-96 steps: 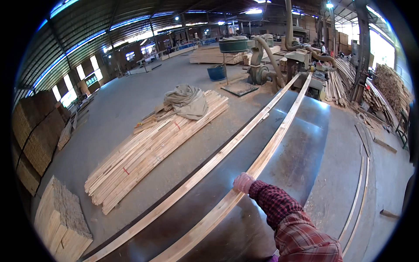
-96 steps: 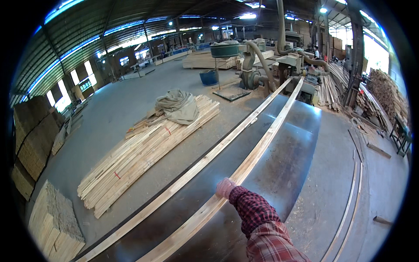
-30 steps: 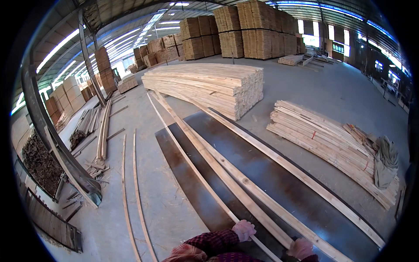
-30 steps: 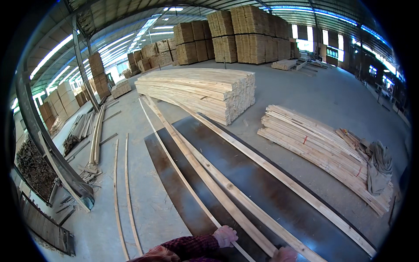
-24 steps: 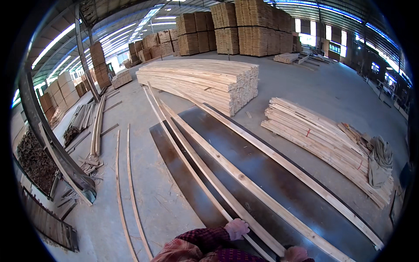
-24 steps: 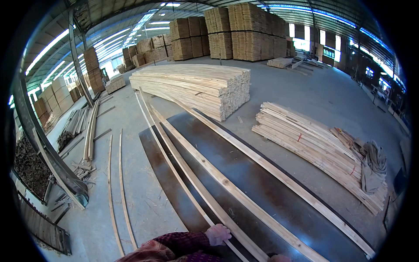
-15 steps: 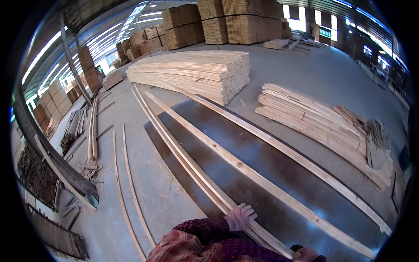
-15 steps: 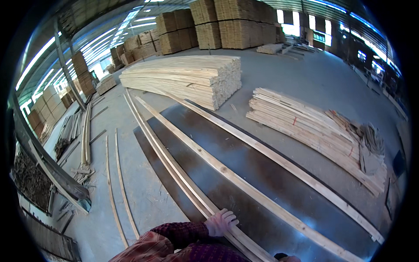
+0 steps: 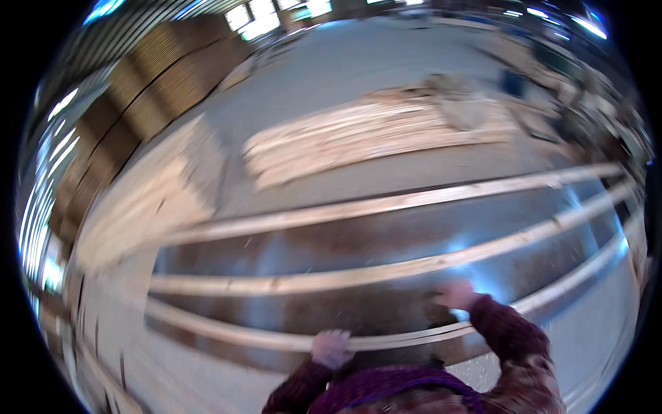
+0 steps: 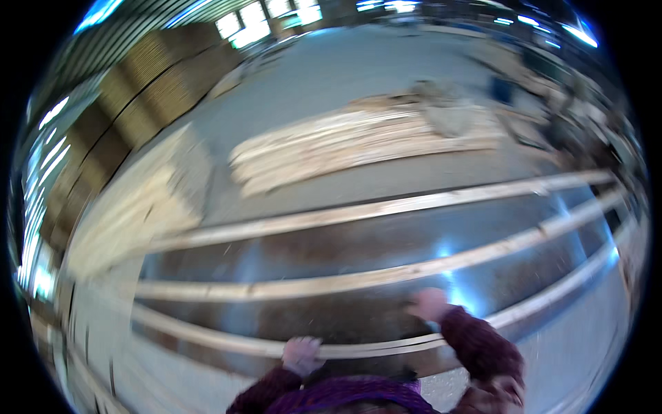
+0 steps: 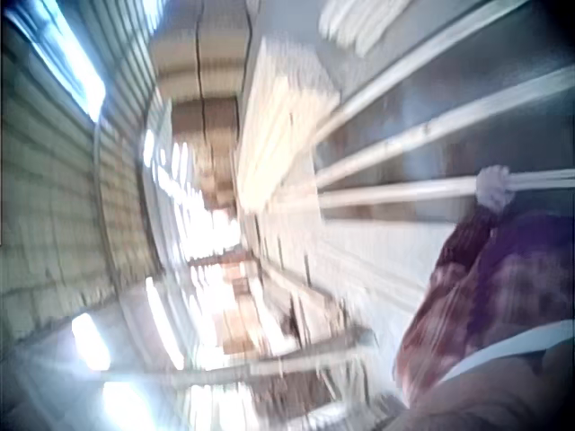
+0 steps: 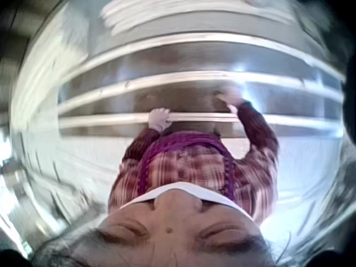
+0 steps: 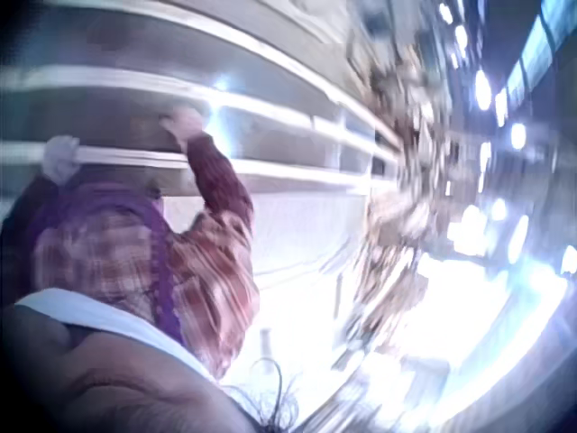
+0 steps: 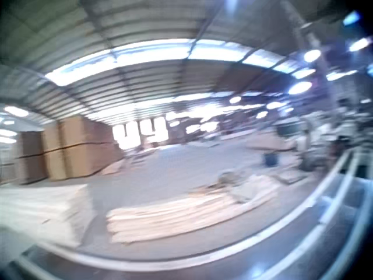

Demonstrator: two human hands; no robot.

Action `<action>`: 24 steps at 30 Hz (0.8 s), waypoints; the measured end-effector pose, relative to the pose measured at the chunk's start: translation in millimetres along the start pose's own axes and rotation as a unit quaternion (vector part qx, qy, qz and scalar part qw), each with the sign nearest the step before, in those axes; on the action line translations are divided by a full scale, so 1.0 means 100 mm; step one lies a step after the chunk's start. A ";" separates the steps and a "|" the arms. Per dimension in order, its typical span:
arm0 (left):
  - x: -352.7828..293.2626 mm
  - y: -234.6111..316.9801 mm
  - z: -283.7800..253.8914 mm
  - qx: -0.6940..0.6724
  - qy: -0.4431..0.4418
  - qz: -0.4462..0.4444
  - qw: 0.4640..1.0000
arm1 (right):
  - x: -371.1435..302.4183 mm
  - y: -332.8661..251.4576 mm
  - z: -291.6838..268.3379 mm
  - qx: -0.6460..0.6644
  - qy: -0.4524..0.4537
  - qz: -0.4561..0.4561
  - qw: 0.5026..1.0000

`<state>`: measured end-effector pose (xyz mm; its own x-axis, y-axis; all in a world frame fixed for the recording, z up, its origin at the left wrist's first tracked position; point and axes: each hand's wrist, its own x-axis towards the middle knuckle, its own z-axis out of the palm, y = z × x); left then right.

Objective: The person picks up long wooden planks from a pile on the floor and places them onto a metal table. They repeat this process, moving planks one by one to build a stack on the table surface.

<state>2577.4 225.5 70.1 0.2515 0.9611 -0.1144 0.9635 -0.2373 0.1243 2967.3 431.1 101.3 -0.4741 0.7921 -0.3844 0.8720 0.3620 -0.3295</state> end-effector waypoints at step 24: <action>-0.09 -0.32 0.78 0.044 0.180 -0.086 0.979 | 0.90 -1.57 0.55 -0.109 -0.057 -0.256 0.959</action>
<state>2551.5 212.9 -9.3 0.0521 0.9718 0.2300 0.9968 -0.0644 0.0463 2781.0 418.4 71.0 -0.8462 0.4289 -0.3162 0.5204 0.7929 -0.3171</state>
